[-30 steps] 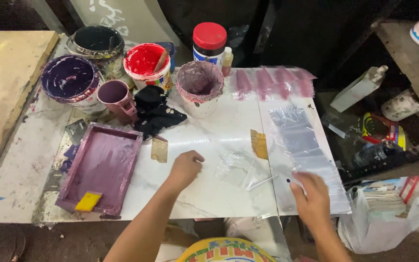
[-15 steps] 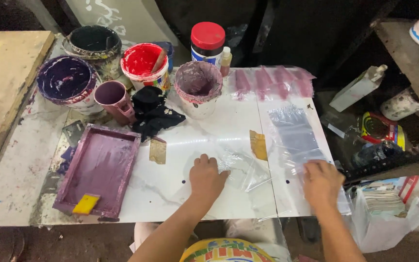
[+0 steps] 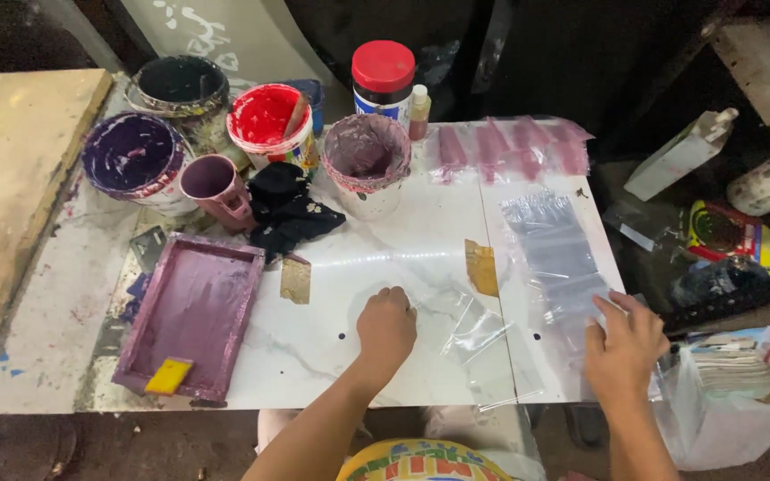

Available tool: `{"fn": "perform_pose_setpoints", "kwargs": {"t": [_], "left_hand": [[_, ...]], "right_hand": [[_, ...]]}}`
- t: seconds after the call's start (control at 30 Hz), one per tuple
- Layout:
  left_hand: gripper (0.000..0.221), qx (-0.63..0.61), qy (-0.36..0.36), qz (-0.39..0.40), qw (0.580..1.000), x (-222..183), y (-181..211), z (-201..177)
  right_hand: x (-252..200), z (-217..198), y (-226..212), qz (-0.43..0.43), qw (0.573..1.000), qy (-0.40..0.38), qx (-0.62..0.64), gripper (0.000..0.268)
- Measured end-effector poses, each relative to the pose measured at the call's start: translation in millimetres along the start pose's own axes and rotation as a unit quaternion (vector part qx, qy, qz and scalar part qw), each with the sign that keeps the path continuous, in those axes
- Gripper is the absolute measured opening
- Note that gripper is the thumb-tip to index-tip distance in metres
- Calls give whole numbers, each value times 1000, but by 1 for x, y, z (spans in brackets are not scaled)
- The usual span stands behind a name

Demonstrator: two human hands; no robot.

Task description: Preparing a workbench by wiping it down, arranging plastic sheets, and then mixing purple printing ink in a container using a spatula.

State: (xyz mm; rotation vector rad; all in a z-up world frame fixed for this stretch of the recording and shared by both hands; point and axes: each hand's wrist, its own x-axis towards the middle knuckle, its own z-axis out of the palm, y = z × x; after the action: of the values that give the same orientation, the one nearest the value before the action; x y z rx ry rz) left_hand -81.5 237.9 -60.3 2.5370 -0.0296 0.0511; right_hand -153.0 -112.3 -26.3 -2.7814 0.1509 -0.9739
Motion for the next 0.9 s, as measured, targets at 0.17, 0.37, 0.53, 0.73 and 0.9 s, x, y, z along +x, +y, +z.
{"fn": "perform_pose_setpoints", "kwargs": {"t": [0.17, 0.37, 0.53, 0.73, 0.9], "left_hand": [[13, -119, -74, -79, 987, -6, 21, -47], [28, -177, -40, 62, 981, -19, 24, -69], [26, -150, 21, 215, 965, -29, 36, -85], [102, -434, -89, 13, 896, -36, 56, -98], [38, -475, -208, -31, 854, -41, 44, -41]], "right_hand": [[-1, 22, -76, -71, 964, -73, 247, 44], [24, 16, -174, -136, 951, -205, 186, 64], [53, 45, -171, -224, 932, -273, 75, 33], [88, 12, -191, -270, 923, -223, 160, 15], [118, -23, -215, -178, 933, -201, 240, 12]]}}
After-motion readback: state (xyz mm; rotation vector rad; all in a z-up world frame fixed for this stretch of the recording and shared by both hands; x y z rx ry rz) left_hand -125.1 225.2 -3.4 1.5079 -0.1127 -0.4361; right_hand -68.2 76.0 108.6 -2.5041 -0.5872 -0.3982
